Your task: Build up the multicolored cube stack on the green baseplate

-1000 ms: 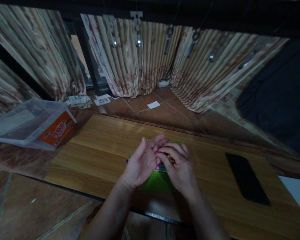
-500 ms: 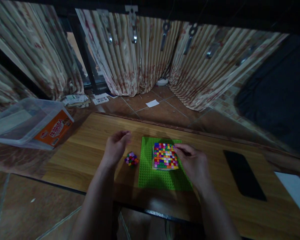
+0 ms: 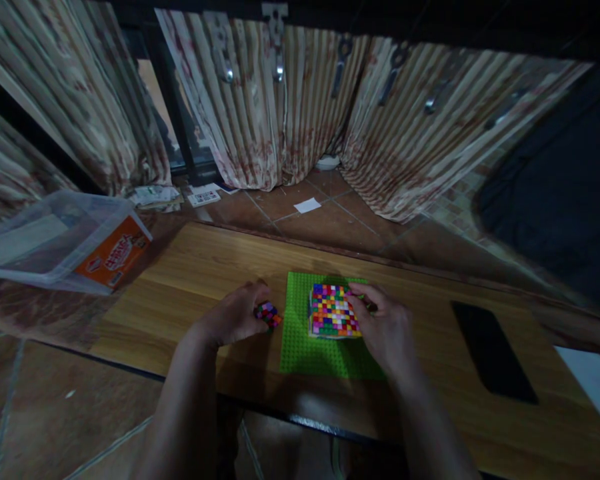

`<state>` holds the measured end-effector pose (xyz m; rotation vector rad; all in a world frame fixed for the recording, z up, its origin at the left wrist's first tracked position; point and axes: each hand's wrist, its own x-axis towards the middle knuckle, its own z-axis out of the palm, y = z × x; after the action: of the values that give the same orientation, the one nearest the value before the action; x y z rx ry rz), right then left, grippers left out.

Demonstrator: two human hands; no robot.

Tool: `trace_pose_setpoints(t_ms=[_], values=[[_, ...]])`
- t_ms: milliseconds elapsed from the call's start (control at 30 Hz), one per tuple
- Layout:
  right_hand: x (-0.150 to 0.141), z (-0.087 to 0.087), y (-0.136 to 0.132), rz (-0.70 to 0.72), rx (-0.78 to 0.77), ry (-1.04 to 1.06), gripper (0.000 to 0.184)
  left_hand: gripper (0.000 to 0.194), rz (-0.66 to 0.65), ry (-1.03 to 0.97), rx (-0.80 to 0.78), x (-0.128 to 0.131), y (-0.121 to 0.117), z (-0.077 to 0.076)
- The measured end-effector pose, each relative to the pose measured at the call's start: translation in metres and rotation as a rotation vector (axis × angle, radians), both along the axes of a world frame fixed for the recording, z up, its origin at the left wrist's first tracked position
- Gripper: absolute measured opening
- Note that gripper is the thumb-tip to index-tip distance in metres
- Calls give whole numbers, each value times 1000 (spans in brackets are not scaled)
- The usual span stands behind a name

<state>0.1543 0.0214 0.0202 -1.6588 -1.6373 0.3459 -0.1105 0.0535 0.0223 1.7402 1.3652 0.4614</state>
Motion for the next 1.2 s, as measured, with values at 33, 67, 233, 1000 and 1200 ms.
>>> trace_pose_setpoints(t_ms=[33,67,233,1000,1200], values=[[0,0,0,-10,-2,11,25,44,-6,11,1,0,0,-1],[0,-1,0,-17,-5,19,25,44,-17,19,0,0,1,-1],[-1,-1,0,-27,-11,30,28,46,-4,58,15,0,2,-2],[-6,-6,1,-104,18,80,24,42,-49,74,33,1,2,-3],[1,-11,6,-137,-37,269,30,45,-60,62,41,0,3,-6]])
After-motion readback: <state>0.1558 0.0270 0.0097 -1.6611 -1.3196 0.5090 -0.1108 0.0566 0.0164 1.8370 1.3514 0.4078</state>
